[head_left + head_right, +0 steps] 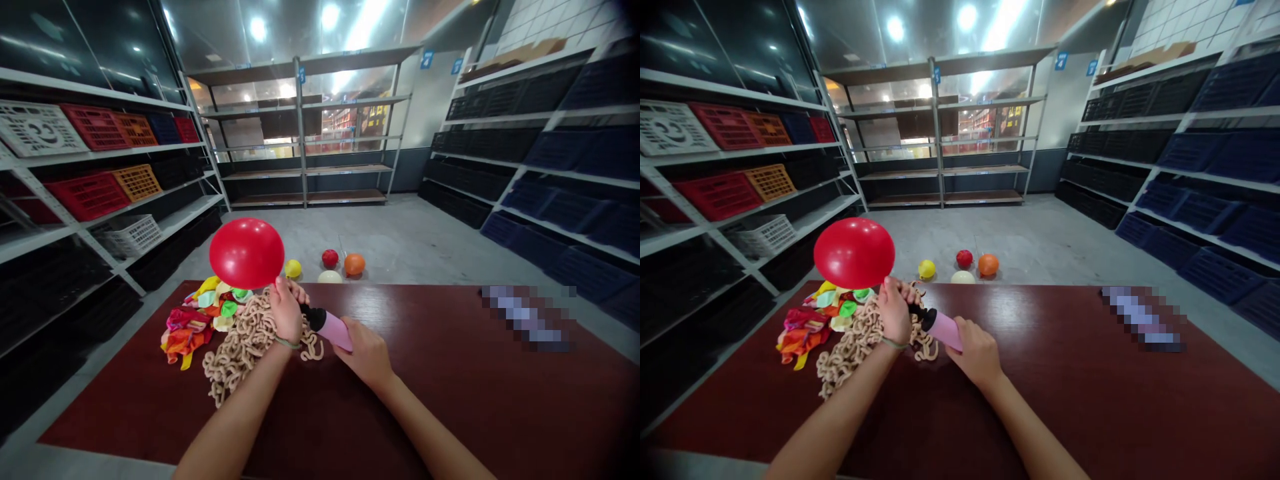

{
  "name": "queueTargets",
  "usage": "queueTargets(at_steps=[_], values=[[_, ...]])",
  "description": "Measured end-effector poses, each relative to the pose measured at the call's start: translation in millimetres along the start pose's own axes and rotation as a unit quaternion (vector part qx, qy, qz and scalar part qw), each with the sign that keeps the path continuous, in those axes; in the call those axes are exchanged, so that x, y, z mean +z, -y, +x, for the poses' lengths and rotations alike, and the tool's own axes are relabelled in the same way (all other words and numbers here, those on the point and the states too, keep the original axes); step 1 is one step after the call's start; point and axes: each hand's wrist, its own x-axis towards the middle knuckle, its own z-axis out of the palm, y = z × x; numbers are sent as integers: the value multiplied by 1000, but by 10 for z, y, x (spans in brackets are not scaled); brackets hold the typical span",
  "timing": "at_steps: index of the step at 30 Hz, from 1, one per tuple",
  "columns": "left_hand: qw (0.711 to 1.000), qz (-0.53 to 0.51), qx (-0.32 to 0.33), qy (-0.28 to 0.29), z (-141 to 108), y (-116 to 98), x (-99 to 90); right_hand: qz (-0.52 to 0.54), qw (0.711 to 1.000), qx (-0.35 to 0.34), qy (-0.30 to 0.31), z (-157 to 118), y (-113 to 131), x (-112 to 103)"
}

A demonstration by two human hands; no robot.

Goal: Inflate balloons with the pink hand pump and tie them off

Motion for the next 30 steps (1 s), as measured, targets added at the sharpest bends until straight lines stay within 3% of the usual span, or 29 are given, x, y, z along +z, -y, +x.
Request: queueTargets(at_steps=[3,8,11,14,18,22,25,30], values=[[1000,9,-5,0,52,-43,-87,5,1000,-14,24,2,20,-40],[998,-2,19,-63,624,-532,-352,-4,998,-28,51,30,43,-36],[994,-13,55,-91,846,-719,-365,5,999,-18,40,47,40,0],[993,-23,45,-110,722,-583,-232,-1,1000,7,10,50,42,28],[998,-19,-6,-52,206,-81,-47,-29,999,13,-8,32,23,25],[998,-15,-40,-55,-38,192,-77,-42,999,-15,25,13,0,-9],[998,-11,-30,-60,143,44,-173,-35,998,-24,44,9,1,-28],[998,-16,22,-61,633,-466,-238,-11,999,-11,39,12,8,-20]])
